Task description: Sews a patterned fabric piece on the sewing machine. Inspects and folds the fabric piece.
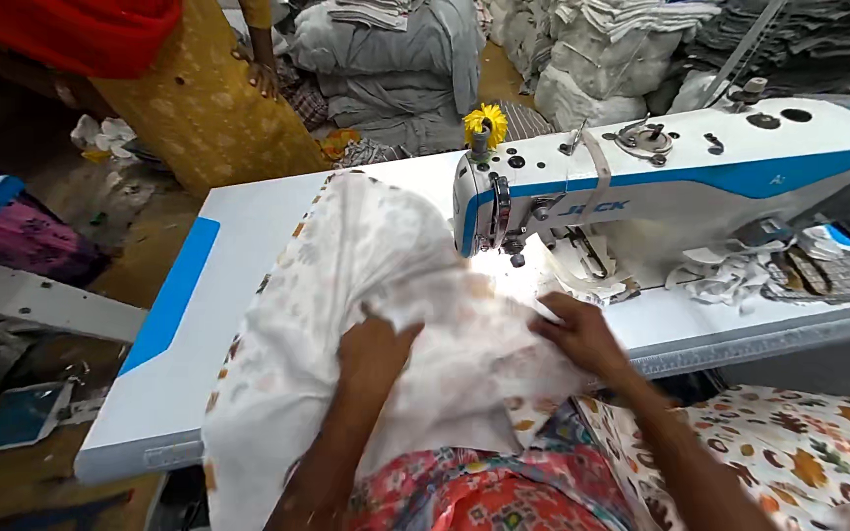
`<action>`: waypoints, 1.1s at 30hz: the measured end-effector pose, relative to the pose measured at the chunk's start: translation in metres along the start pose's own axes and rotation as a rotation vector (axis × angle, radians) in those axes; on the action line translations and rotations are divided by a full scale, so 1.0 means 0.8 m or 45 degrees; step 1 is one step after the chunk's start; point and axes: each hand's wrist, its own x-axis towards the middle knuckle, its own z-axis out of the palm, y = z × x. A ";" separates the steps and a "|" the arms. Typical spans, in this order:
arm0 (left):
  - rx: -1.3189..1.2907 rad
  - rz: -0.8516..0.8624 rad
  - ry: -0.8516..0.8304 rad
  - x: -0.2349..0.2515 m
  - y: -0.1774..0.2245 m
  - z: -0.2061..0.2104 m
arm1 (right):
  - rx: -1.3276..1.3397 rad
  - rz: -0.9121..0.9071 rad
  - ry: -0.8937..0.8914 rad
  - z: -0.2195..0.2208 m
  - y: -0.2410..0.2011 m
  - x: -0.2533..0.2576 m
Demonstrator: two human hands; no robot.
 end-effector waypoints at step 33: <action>-0.562 0.792 0.477 0.048 0.075 0.096 | -0.179 0.082 0.347 0.093 -0.031 0.080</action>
